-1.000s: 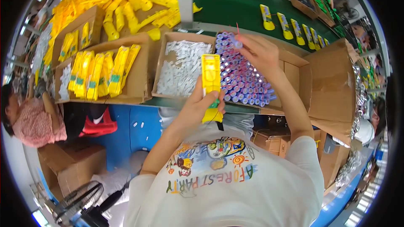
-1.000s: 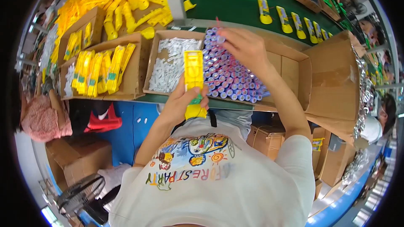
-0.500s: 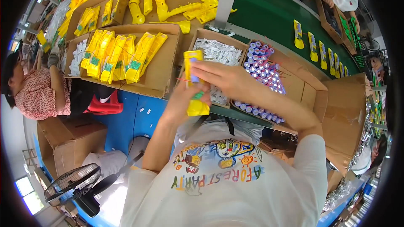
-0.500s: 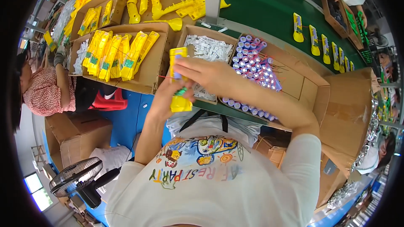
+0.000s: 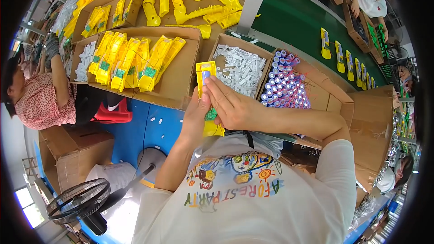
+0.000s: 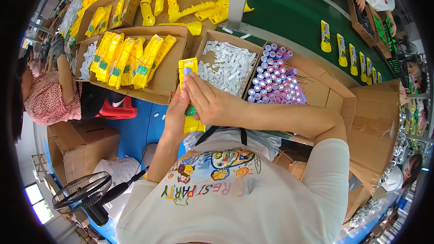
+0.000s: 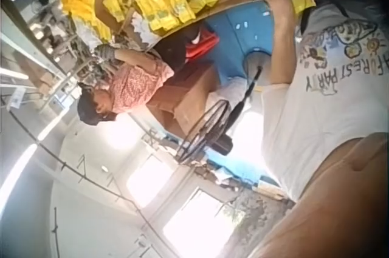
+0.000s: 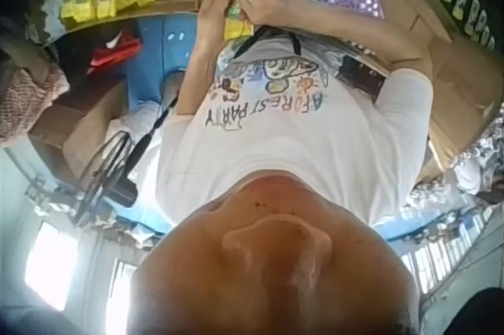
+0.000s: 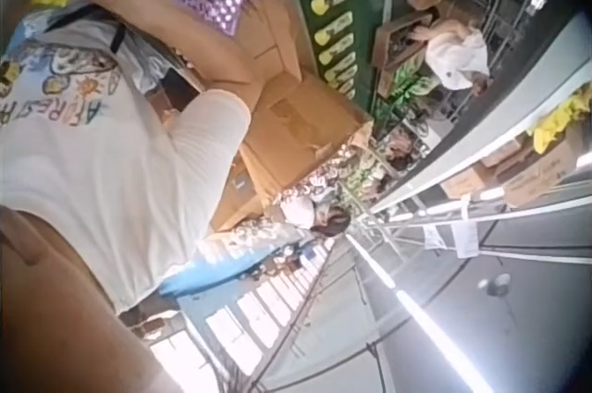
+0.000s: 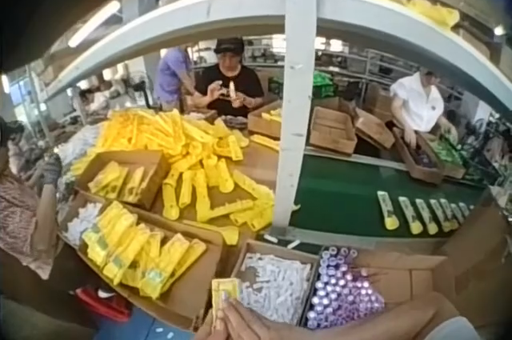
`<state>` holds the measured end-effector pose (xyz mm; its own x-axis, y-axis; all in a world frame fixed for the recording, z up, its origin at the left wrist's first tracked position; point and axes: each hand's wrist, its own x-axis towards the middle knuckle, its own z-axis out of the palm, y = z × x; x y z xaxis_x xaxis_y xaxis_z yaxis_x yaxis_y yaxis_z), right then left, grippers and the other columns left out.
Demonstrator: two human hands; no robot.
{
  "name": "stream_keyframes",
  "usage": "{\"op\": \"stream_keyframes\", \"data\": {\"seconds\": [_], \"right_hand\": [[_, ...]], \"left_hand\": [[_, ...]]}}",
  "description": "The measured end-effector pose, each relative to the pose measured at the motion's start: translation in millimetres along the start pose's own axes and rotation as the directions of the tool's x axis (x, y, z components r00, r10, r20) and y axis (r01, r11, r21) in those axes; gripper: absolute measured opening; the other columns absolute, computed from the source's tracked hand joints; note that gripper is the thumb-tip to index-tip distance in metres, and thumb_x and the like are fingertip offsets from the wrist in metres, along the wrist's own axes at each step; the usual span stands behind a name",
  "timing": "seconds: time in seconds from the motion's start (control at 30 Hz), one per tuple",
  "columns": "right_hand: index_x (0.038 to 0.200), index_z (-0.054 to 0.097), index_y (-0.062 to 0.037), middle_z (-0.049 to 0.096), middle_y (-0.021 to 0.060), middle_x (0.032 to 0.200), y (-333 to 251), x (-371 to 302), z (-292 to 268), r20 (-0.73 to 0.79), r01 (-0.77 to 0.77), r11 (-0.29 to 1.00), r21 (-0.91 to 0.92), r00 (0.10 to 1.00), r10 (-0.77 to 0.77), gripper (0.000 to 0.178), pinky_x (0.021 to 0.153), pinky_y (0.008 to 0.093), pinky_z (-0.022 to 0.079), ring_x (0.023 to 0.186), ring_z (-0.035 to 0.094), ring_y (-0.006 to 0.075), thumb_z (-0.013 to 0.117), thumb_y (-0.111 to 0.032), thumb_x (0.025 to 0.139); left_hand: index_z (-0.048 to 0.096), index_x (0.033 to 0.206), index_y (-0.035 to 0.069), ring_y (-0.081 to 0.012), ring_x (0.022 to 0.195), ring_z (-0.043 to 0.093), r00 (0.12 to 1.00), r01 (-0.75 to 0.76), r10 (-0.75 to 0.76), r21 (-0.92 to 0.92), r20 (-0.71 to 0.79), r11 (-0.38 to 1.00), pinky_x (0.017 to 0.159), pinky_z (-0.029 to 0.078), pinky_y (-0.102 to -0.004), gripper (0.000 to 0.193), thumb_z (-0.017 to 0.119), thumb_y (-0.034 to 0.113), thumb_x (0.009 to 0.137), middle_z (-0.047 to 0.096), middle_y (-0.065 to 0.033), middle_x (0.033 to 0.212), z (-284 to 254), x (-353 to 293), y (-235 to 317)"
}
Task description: Manually assembling handheld flashlights by inserting batteries and internal components into plastic casings on an assembly line.
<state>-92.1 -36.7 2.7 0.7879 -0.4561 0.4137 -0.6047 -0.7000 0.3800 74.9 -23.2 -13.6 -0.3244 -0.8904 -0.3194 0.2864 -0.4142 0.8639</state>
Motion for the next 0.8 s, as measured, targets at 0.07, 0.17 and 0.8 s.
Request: {"op": "stream_keyframes", "data": {"seconds": [0.07,0.17,0.8], "right_hand": [[0.119,0.058,0.0035,0.057,0.0167,0.125,31.0,0.1,19.2,-0.035,-0.025,0.746,0.665,0.997,0.065,0.036,0.084,0.0317,0.055,0.111,0.061,0.0277,0.055,-0.012,0.086],[0.099,0.062,-0.0019,0.063,0.0071,0.098,86.7,-3.5,69.6,0.048,-0.310,0.817,0.486,0.943,0.330,0.019,0.067,0.0326,0.056,0.087,0.065,0.0254,0.057,-0.006,0.081],[0.083,0.062,-0.0017,0.056,0.0069,0.073,39.8,0.5,-7.3,0.117,-0.457,0.342,0.821,0.721,0.683,0.015,0.049,0.0298,0.042,0.068,0.057,0.0168,0.074,-0.009,0.077]], "left_hand": [[0.038,0.124,0.011,-0.0180,0.065,0.055,0.986,0.017,0.034,-0.302,0.163,0.953,0.059,0.048,-0.0309,0.043,0.046,0.044,0.098,0.054,-0.0106,0.090,-6.1,4.9,-2.3],[0.036,0.124,0.012,-0.0207,0.067,0.057,0.989,-0.034,0.078,-0.330,0.123,0.943,0.062,0.050,-0.0361,0.040,0.046,0.041,0.098,0.054,-0.0112,0.091,-6.9,16.7,4.1],[0.032,0.133,0.016,-0.0187,0.098,0.060,0.977,-0.214,0.179,-0.551,-0.117,0.807,0.069,0.051,-0.0260,0.038,0.047,0.030,0.100,0.055,-0.0082,0.116,49.0,19.5,-13.7]]}}
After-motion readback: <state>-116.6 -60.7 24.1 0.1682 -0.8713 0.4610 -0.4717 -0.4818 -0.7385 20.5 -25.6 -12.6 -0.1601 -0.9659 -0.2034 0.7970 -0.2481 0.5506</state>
